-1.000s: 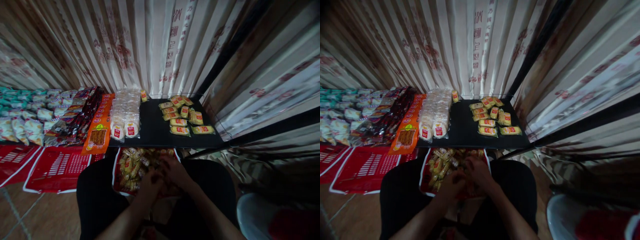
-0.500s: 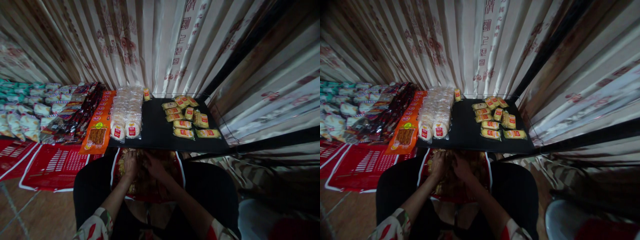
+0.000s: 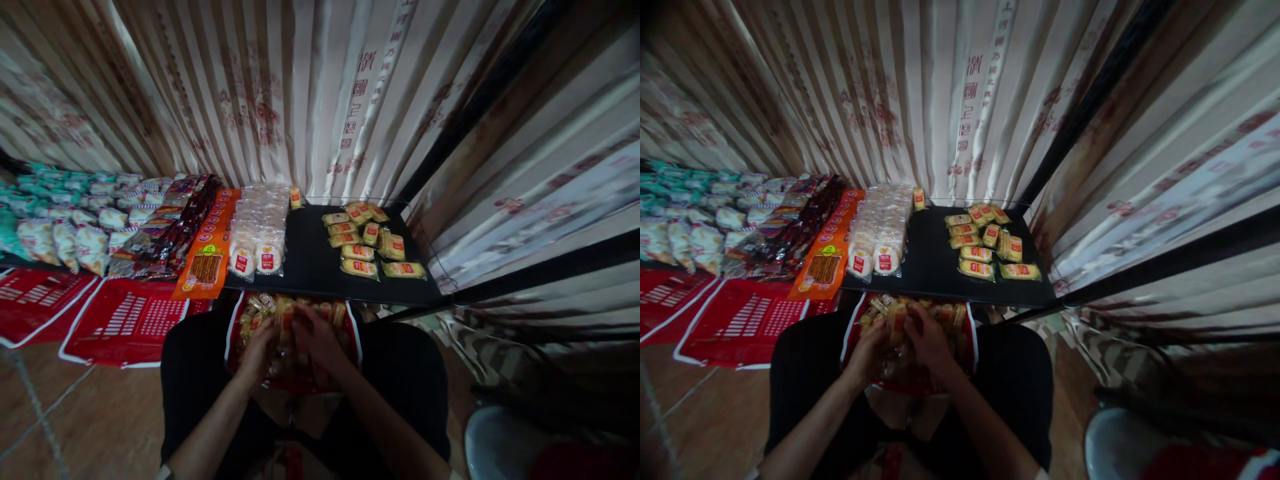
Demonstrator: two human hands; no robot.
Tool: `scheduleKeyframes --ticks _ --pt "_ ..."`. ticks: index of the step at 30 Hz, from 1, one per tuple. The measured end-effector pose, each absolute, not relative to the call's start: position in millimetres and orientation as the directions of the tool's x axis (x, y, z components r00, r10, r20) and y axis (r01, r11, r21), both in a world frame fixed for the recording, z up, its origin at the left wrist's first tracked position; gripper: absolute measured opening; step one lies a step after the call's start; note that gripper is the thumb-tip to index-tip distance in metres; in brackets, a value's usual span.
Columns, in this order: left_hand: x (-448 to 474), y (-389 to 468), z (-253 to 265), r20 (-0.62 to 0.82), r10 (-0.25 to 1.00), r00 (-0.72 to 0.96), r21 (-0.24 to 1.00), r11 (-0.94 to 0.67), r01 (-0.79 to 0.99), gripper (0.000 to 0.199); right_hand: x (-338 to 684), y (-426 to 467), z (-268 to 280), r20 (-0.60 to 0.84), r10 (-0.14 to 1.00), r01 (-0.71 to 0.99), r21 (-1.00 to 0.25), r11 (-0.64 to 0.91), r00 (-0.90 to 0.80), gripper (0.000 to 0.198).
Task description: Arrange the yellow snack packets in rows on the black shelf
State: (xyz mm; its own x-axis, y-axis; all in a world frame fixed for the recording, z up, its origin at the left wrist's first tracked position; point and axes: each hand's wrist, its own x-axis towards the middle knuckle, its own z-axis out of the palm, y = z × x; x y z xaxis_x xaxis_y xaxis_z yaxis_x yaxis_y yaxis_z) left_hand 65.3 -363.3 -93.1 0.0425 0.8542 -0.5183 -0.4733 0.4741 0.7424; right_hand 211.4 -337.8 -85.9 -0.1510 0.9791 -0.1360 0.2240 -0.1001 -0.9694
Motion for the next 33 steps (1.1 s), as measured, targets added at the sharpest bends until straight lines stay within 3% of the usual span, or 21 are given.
scheduleKeyframes --ticks 5,16,19,24,29,33 --pt "79.3 -360.8 -60.3 -0.488 0.868 0.090 0.648 0.429 -0.629 0.027 220.1 -344.6 -62.0 -0.167 0.955 0.152 -0.980 -0.132 -0.246 0.029" --pt "105.6 -351.4 -35.8 -0.453 0.888 0.077 0.720 0.415 -0.556 0.032 242.1 -341.0 -46.9 -0.162 0.964 0.073 -0.986 -0.149 -0.213 0.035" --pt "108.3 -344.4 -40.8 -0.408 0.913 0.021 0.815 0.374 -0.443 0.027 246.3 -336.2 -45.4 -0.144 0.972 0.066 -0.989 -0.134 -0.187 0.032" --pt "115.1 -323.7 -54.2 -0.333 0.929 -0.164 0.942 0.318 -0.110 0.027 253.1 -321.7 -38.8 -0.104 0.985 0.100 -0.991 -0.091 -0.137 0.028" --pt "130.0 -301.7 -39.6 -0.096 0.938 -0.332 0.970 0.162 0.179 0.024 258.9 -285.4 -26.4 -0.036 0.999 0.295 -0.955 -0.022 -0.040 0.022" --pt "149.4 -274.4 -28.9 0.047 0.932 -0.360 0.976 0.034 0.215 0.029 259.3 -234.4 -15.2 0.048 0.998 0.425 -0.905 0.029 0.036 0.020"
